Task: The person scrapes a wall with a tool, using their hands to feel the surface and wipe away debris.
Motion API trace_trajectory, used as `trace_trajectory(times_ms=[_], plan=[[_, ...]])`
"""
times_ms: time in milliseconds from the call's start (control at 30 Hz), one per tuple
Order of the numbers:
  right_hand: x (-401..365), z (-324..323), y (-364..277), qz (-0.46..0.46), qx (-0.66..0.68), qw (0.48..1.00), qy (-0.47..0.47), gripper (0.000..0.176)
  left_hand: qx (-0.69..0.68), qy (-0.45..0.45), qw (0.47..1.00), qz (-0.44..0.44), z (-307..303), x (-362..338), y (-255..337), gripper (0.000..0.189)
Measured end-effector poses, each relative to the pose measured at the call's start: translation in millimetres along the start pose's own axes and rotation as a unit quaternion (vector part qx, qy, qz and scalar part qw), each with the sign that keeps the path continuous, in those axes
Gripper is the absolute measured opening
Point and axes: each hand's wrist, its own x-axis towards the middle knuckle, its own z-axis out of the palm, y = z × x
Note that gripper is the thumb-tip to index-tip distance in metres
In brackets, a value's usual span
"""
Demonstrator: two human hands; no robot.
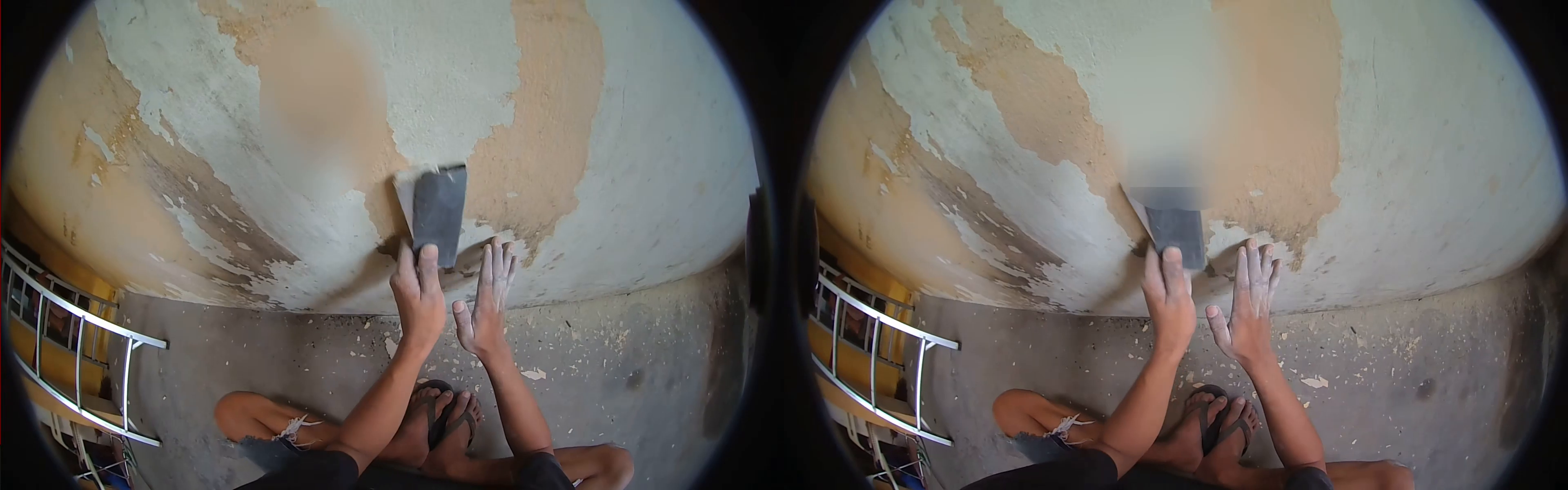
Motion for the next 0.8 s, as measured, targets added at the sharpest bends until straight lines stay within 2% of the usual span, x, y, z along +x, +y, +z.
trace_trajectory(times_ms=[67,133,167,200,267,333,400,500,567,633,667,700,733,800], plan=[[0,-1,-1,0.006,0.001,1.000,-0.003,0.085,-0.028,-0.001,0.999,0.019,4,6,9,0.040],[-1,-3,0,0.013,-0.002,1.000,-0.005,0.085,-0.007,0.026,0.999,0.027,5,-8,-9,0.039],[-1,-3,1,0.014,0.001,1.000,-0.015,0.085,0.008,0.010,1.000,-0.007,1,-21,-33,0.039],[-2,-3,1,0.016,0.002,1.000,-0.024,0.085,0.006,0.000,1.000,-0.002,-2,-36,-45,0.039],[-1,-5,4,0.016,0.003,1.000,-0.013,0.085,-0.046,0.028,0.996,-0.068,-3,-53,-60,0.038],[-3,-3,4,0.017,0.003,0.999,-0.028,0.085,-0.031,0.018,0.995,-0.095,-1,-36,-30,0.036],[-2,-3,-1,0.015,0.008,0.999,-0.027,0.085,-0.056,0.023,0.998,-0.033,6,-8,1,0.036],[0,-5,-3,0.018,0.005,1.000,-0.020,0.085,-0.088,-0.002,0.995,-0.037,7,14,42,0.038],[0,-8,-3,0.028,0.000,0.999,-0.016,0.085,-0.061,-0.001,0.998,-0.031,7,4,26,0.038],[0,-9,-2,0.014,0.001,1.000,-0.027,0.085,-0.045,0.032,0.998,-0.037,4,-19,-18,0.038],[0,-9,-2,0.023,-0.004,1.000,-0.013,0.085,-0.044,0.016,0.998,-0.032,3,-33,-35,0.038],[1,-10,-2,0.016,0.001,1.000,-0.014,0.085,-0.061,0.040,0.995,-0.066,2,-46,-49,0.037],[1,-10,-2,0.009,0.007,1.000,-0.019,0.085,-0.077,0.066,0.989,-0.103,4,-51,-49,0.037],[-1,-9,0,0.012,0.000,1.000,-0.012,0.085,-0.071,0.026,0.990,-0.121,-1,-36,-37,0.042]])
